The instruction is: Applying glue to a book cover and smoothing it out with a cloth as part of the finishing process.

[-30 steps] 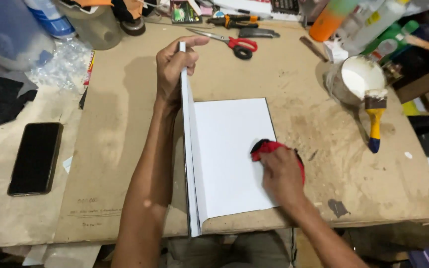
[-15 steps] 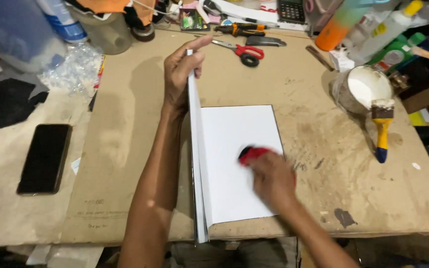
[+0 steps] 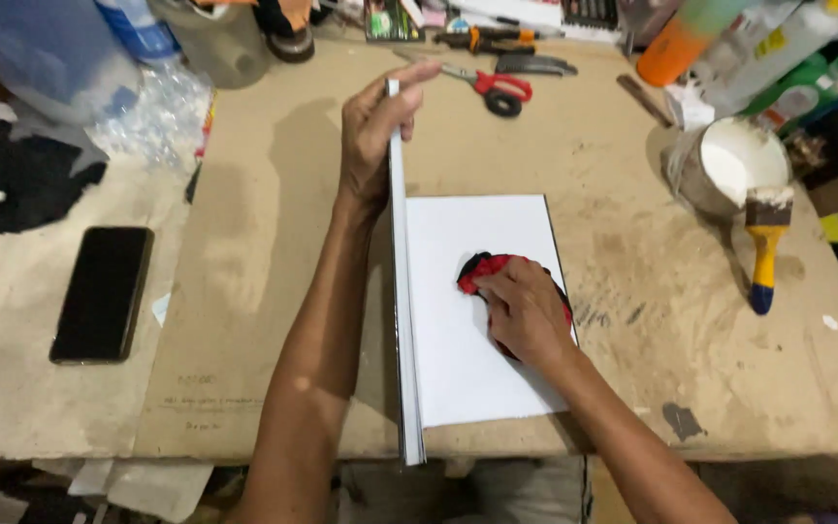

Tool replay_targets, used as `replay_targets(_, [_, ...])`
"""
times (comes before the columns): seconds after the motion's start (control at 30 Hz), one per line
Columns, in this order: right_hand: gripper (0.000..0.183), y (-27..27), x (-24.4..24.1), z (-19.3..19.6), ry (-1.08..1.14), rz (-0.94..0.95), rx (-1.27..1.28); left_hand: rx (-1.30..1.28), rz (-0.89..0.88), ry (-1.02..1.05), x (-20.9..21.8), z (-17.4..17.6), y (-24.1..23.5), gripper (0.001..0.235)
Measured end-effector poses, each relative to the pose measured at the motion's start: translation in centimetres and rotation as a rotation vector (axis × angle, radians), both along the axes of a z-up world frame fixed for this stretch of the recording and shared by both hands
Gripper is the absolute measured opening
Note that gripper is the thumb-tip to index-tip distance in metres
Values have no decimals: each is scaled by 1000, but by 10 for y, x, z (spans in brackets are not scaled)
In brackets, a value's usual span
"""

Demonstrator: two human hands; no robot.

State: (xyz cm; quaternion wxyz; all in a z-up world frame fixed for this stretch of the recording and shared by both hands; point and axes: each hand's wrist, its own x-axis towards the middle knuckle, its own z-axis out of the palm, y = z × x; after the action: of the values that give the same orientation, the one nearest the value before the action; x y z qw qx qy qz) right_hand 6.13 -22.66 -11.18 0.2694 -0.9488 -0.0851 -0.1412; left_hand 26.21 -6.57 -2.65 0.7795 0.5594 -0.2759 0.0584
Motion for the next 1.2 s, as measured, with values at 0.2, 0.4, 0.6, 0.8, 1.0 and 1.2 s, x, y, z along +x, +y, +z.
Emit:
replay_targets(0.2, [42,-22,-4,-60,-157,270,-172,-28,-34,-2,1,-8,-3,43])
replay_targets(0.4, [63,2,-46,-23,13,-88,-140,-38,10,37,3,-2,4,43])
replay_targets(0.6, [34,-29,-108,-7,-37,253,188,-19,48,61,3,-2,4,42])
replay_targets(0.8, [31,15,-112,29,254,-191,150,-206,28,90,3,-7,-7,39])
replay_targets(1.0, [19,53,-120,-34,32,141,-23,-138,32,32,-5,-3,-20,38])
replay_targets(1.2, [37,23,-124,-3,824,-163,37,-54,22,-138,-5,-2,-22,39])
